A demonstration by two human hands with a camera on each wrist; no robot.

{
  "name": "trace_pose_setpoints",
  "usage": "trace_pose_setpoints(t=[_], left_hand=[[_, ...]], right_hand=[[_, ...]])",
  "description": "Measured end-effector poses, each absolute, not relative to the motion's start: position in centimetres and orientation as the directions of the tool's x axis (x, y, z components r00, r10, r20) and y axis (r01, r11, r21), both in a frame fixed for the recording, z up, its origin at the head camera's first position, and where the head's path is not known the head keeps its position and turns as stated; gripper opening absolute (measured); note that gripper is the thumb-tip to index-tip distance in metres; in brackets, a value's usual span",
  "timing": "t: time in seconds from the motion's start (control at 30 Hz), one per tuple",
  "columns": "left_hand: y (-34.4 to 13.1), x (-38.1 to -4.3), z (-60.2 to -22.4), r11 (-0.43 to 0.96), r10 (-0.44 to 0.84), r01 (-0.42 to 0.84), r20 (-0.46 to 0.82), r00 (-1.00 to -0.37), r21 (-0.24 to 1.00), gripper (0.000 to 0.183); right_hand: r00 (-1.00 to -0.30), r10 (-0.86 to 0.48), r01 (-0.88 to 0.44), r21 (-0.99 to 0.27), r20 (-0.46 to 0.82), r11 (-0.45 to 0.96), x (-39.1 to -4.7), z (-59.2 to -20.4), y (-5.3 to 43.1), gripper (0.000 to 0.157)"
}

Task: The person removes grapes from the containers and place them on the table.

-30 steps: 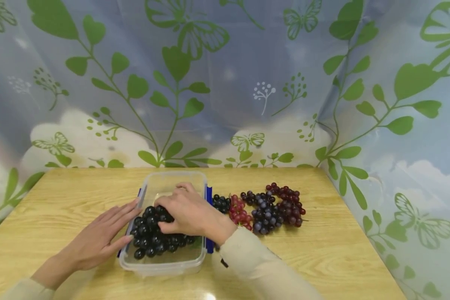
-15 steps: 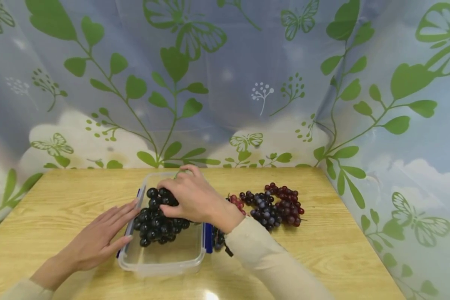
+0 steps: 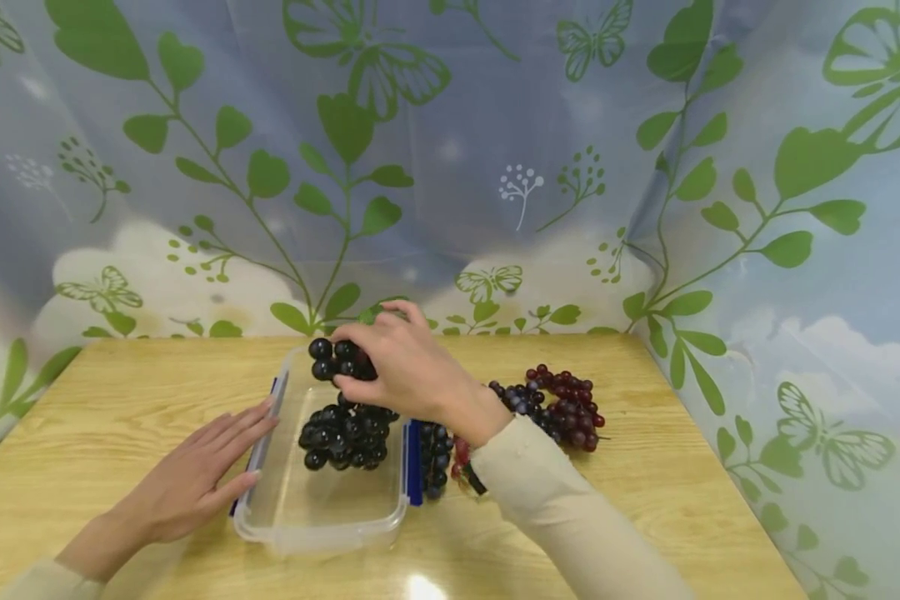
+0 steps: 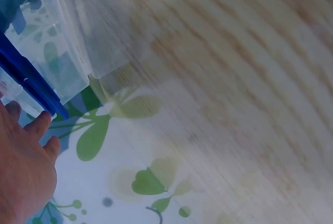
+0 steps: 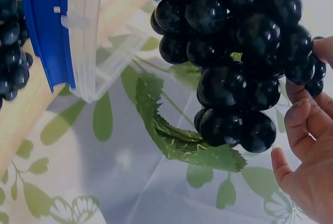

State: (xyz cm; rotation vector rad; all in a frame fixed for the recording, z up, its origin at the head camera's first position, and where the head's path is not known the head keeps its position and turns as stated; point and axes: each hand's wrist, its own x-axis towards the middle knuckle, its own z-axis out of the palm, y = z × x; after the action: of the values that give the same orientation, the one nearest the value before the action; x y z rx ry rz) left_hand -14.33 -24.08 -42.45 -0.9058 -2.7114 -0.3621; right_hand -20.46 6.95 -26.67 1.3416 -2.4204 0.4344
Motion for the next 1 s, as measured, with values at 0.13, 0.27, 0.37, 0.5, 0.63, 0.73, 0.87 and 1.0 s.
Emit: trace_pose_setpoints(t=[0.13,0.27,0.37,0.5,0.63,0.73,0.87,1.0], left_hand=[[-24.0,-14.2,-42.5,0.77,0.551,0.619,0.327,-0.768,0.155,0.059],[-24.1,-14.2,-42.7,0.769,0.552,0.62,0.326,-0.768,0.159,0.06],[-24.1,-14.1,-42.7,0.77,0.55,0.617,0.322,-0.771,0.163,0.061],[-24.0,-14.1,-42.8,0.769,0.55,0.618,0.323,-0.77,0.165,0.06],[-23.9,-14.2,-42.7,0.764,0.554,0.624,0.327,-0.766,0.165,0.06],[-23.9,-14.2,-42.7,0.76,0.559,0.629,0.328,-0.761,0.164,0.06],[-23.9,-14.3,-42.6,0.754,0.564,0.635,0.332,-0.756,0.165,0.059],[-23.8,-14.4,-42.5,0.751,0.565,0.638,0.337,-0.753,0.169,0.06]], right_hand=[[-0.49,-0.728,-0.855,-0.104,0.48,0.507,-20.6,-26.0,7.7,0.036],[-0.491,-0.702,-0.852,-0.116,0.516,0.511,-20.7,-25.3,8.6,0.036],[-0.489,-0.679,-0.852,-0.132,0.548,0.507,-20.8,-24.8,9.6,0.037],[-0.482,-0.641,-0.854,-0.155,0.598,0.497,-21.0,-24.3,11.3,0.037],[-0.488,-0.606,-0.846,-0.169,0.628,0.507,-21.2,-24.1,13.2,0.037],[-0.507,-0.576,-0.833,-0.191,0.641,0.52,-21.3,-23.7,14.8,0.038],[-0.544,-0.525,-0.807,-0.235,0.654,0.542,-21.0,-22.8,16.7,0.037],[-0.56,-0.502,-0.785,-0.229,0.658,0.576,-20.5,-21.4,18.4,0.037]])
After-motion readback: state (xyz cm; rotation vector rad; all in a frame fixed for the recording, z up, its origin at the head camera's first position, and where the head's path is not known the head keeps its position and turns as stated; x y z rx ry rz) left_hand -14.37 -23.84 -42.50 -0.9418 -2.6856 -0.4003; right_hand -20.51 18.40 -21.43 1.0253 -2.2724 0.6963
